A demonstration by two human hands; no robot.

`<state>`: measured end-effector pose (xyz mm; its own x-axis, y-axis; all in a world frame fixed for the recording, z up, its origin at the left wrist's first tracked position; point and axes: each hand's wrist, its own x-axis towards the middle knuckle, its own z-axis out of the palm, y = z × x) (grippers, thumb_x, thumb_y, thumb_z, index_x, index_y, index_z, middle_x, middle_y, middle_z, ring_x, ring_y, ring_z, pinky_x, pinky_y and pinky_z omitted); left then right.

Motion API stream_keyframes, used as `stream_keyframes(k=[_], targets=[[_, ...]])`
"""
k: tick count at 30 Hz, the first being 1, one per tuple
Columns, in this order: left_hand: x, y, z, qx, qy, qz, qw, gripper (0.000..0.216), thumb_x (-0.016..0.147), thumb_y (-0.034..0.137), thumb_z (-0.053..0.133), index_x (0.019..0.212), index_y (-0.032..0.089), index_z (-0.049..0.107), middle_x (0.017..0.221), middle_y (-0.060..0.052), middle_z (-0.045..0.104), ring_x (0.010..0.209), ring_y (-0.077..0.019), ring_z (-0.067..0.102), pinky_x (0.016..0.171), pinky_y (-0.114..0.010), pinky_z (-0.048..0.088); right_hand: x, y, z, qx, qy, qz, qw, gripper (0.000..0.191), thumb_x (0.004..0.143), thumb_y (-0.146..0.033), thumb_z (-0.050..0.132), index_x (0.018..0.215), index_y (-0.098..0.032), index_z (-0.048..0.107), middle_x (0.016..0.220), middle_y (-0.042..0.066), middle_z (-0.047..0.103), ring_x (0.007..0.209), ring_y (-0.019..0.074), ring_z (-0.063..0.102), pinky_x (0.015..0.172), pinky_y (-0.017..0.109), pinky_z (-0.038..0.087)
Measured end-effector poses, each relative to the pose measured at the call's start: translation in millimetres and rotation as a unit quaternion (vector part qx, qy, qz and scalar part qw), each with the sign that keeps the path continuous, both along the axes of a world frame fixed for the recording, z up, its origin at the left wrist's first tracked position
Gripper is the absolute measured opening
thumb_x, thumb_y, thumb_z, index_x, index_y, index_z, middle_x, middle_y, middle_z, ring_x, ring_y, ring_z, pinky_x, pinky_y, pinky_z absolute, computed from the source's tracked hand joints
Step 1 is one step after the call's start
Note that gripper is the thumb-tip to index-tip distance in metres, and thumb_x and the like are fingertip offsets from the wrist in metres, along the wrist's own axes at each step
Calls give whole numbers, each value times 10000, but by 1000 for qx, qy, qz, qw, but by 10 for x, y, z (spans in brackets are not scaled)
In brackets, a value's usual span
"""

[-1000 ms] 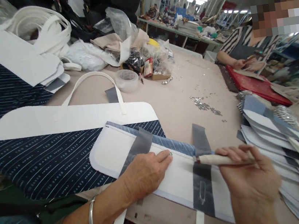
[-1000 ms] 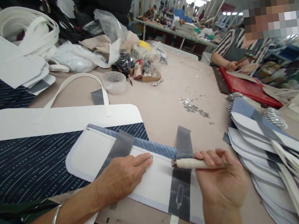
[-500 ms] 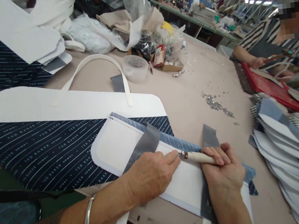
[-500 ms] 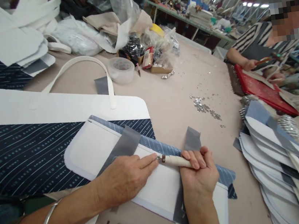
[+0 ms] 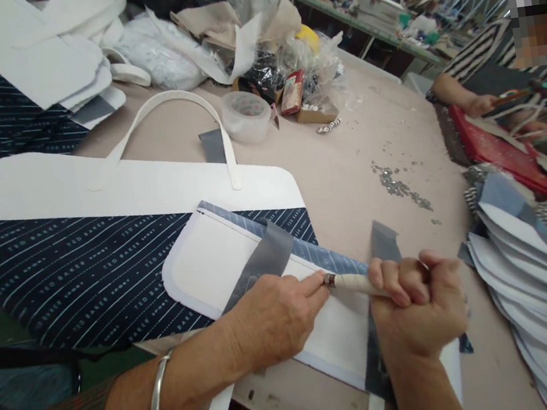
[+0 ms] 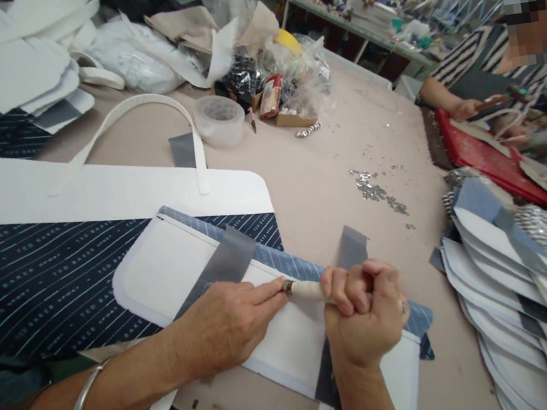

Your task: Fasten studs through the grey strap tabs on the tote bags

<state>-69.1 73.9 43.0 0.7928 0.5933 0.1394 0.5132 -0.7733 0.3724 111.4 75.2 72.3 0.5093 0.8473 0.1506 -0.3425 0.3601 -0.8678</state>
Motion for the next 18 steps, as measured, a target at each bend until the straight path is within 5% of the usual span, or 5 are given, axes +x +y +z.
stream_keyframes(k=[4, 18], targets=[[3, -18, -5, 15, -6, 8, 1000, 361, 935, 198, 382, 1278, 165, 489, 1409, -38, 515, 948, -194, 645, 755, -343, 563, 38, 7, 58, -4, -8, 55, 998, 159, 892, -292, 538, 787, -211, 624, 416, -128, 256, 312, 60, 210, 383, 224, 346], [-3, -11, 19, 15, -2, 12, 1000, 321, 910, 178, 406, 1206, 150, 526, 1376, -70, 539, 773, -181, 629, 639, -346, 540, -131, -41, 97, 13, -104, 49, 993, 204, 912, -322, 531, 775, -213, 634, 439, -115, 245, 323, 56, 238, 394, 212, 323]])
